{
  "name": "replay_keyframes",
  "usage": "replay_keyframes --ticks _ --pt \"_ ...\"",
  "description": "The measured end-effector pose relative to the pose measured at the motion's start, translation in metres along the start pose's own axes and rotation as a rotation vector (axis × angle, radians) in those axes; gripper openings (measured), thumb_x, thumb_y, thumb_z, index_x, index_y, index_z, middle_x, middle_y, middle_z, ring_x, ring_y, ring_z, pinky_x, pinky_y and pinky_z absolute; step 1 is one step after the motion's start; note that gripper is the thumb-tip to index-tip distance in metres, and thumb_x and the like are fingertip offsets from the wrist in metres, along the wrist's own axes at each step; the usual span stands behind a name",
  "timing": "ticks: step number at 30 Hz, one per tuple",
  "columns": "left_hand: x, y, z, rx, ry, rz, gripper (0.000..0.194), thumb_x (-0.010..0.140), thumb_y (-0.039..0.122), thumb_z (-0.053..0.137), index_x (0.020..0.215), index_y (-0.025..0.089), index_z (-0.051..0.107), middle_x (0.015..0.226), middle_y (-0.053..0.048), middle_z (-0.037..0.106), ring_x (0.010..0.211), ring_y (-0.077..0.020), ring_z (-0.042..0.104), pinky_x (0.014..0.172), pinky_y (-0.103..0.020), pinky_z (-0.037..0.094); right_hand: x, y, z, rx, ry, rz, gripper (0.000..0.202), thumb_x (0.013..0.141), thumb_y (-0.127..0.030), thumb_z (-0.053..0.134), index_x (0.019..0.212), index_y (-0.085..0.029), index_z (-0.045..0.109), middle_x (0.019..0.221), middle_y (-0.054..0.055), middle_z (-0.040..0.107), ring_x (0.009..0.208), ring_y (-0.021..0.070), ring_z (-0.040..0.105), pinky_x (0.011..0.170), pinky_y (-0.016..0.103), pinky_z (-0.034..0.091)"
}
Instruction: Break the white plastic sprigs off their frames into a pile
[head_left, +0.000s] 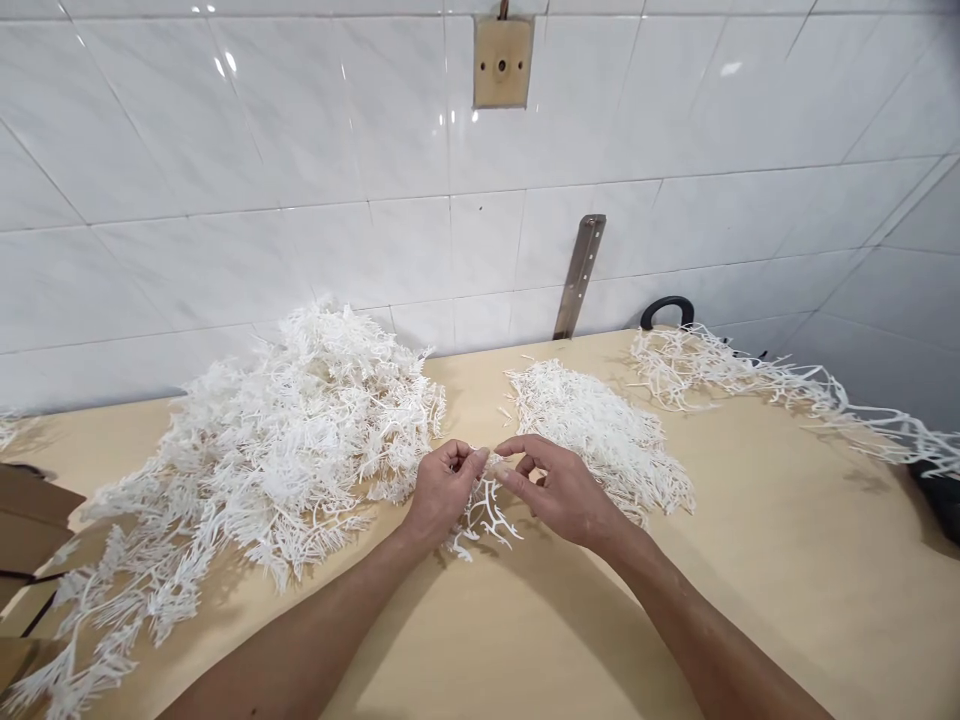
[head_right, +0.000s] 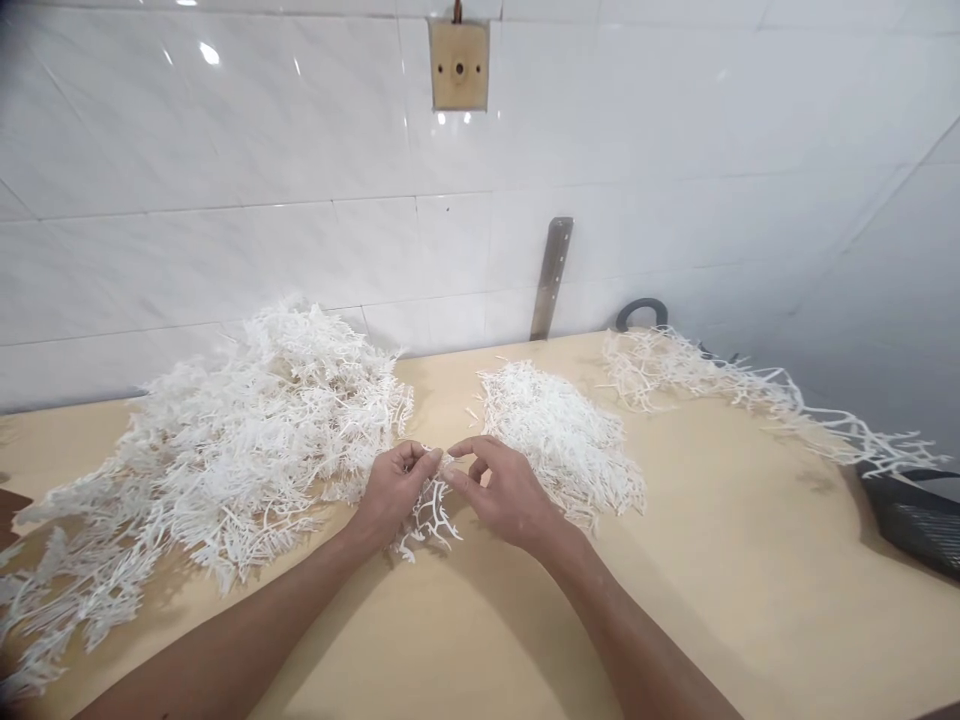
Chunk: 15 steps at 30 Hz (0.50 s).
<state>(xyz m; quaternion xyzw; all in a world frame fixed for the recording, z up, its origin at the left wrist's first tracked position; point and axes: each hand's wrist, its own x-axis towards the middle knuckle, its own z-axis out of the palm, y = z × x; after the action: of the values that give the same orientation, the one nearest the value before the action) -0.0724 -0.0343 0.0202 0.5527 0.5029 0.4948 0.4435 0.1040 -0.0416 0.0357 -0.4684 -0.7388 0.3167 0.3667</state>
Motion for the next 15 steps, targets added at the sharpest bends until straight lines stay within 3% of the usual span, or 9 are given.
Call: replay_keyframes --ticks 3,6,9,12,15 --pt "-0.0005 0.0028 -0.0003 -0.014 -0.013 -0.043 0.038 0.078 0.049 0.068 0.063 0.016 0.056 0.056 0.004 0.050 0.052 -0.0086 0.042 0.052 -0.022 0.035 0.0014 0.0077 0.0044 -0.056 0.067 -0.112 0.025 0.089 -0.040 0.059 0.103 -0.022 0.067 0.110 0.008 0.067 0.071 0.0144 0.063 0.061 0.027 0.053" --pt "-0.0009 0.0039 0.0003 -0.006 -0.042 -0.035 0.039 0.078 0.050 0.067 0.064 0.015 0.058 0.057 0.002 0.053 0.054 -0.0098 0.046 0.054 -0.023 0.038 0.0029 0.0100 0.0073 -0.101 0.113 -0.139 0.018 0.091 -0.035 0.056 0.093 -0.021 0.068 0.095 0.006 0.070 0.069 0.0149 0.062 0.063 0.028 0.053" --pt "-0.0007 0.0023 0.0011 -0.001 -0.055 -0.022 0.037 0.080 0.049 0.066 0.066 0.015 0.059 0.061 0.001 0.057 0.057 -0.0110 0.050 0.057 -0.023 0.040 0.0027 0.0067 0.0060 -0.067 0.104 -0.071 0.021 0.092 -0.036 0.054 0.086 -0.021 0.068 0.078 0.003 0.069 0.066 0.0156 0.062 0.059 0.027 0.051" --pt "-0.0007 0.0005 0.0005 0.002 -0.059 0.014 0.029 0.082 0.044 0.065 0.089 0.017 0.063 0.064 0.001 0.060 0.062 -0.0131 0.055 0.061 -0.024 0.043 0.0017 0.0040 0.0025 0.077 0.031 0.045 0.026 0.092 -0.042 0.052 0.084 -0.021 0.066 0.069 -0.001 0.063 0.052 0.0123 0.057 0.050 0.024 0.048" --pt "-0.0021 0.0018 -0.0017 0.093 -0.113 0.128 0.034 0.087 0.038 0.058 0.116 0.020 0.061 0.064 0.003 0.058 0.060 -0.0125 0.052 0.061 -0.024 0.041 0.0019 0.0058 -0.0008 0.213 -0.037 0.104 0.031 0.092 -0.046 0.051 0.081 -0.019 0.062 0.061 -0.004 0.056 0.045 0.0101 0.053 0.047 0.023 0.047"
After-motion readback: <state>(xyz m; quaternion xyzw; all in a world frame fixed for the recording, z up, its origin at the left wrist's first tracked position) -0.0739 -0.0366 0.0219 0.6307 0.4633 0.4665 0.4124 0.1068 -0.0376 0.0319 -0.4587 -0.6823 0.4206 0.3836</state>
